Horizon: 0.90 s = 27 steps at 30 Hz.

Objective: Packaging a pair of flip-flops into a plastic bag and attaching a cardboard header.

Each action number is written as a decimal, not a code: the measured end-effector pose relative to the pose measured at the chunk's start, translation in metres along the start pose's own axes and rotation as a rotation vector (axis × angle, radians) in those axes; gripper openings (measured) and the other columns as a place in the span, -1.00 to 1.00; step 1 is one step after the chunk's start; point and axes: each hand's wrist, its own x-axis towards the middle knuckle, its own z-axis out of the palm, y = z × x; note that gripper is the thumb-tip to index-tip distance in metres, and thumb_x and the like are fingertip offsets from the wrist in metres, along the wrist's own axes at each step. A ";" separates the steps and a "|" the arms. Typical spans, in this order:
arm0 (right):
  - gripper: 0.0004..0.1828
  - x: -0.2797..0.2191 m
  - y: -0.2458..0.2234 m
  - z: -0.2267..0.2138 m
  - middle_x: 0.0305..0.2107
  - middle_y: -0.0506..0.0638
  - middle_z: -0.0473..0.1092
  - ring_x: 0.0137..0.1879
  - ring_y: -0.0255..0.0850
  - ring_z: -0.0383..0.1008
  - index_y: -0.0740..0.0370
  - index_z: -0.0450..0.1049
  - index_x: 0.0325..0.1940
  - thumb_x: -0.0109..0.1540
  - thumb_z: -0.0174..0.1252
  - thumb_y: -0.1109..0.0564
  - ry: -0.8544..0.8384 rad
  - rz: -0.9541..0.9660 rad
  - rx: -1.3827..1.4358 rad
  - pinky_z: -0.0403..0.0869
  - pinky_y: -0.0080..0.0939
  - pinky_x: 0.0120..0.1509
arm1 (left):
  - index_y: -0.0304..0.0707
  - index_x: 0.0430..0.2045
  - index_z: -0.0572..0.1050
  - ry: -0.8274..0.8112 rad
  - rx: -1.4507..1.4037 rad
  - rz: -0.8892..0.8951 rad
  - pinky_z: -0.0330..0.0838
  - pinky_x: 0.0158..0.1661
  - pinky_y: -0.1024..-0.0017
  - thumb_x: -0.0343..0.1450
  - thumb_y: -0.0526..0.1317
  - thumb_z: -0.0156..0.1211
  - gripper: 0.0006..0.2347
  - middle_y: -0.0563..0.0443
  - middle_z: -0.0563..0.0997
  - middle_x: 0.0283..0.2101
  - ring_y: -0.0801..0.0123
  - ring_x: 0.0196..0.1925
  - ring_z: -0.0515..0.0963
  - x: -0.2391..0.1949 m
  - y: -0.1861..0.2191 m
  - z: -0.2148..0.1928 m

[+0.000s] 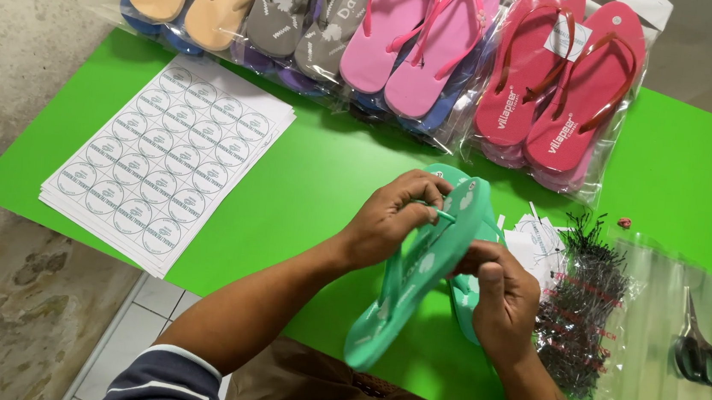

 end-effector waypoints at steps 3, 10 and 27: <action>-0.49 0.002 -0.010 0.000 -0.28 0.18 0.48 -0.17 -0.10 0.55 0.40 0.44 0.04 0.45 -0.16 -0.13 -0.035 -0.021 0.006 0.57 -0.09 -0.03 | -0.34 -0.26 0.52 -0.134 -0.379 -0.230 0.43 0.10 0.30 0.47 -0.20 -0.10 -0.77 -0.23 0.58 0.07 0.23 0.10 0.56 0.004 0.017 -0.001; -0.45 0.009 0.003 -0.010 -0.09 0.21 0.37 -0.13 -0.19 0.43 0.50 0.27 0.32 0.36 0.08 0.06 -0.051 0.118 0.238 0.50 -0.23 -0.23 | -0.37 -0.25 0.59 -0.254 -0.472 -0.169 0.03 0.46 0.12 0.47 -0.30 -0.17 -0.72 -0.24 0.49 0.19 0.20 0.32 0.33 -0.004 0.041 0.008; -0.63 0.013 0.010 0.004 -0.31 0.17 0.53 -0.22 -0.15 0.64 0.39 0.36 0.06 0.26 0.24 0.15 -0.087 0.349 0.680 0.63 -0.13 -0.21 | -0.29 -0.36 0.46 -0.339 -0.103 -0.042 0.24 0.05 0.37 0.53 -0.29 -0.28 -0.75 0.07 0.26 -0.21 0.45 -0.11 0.24 -0.002 -0.025 0.009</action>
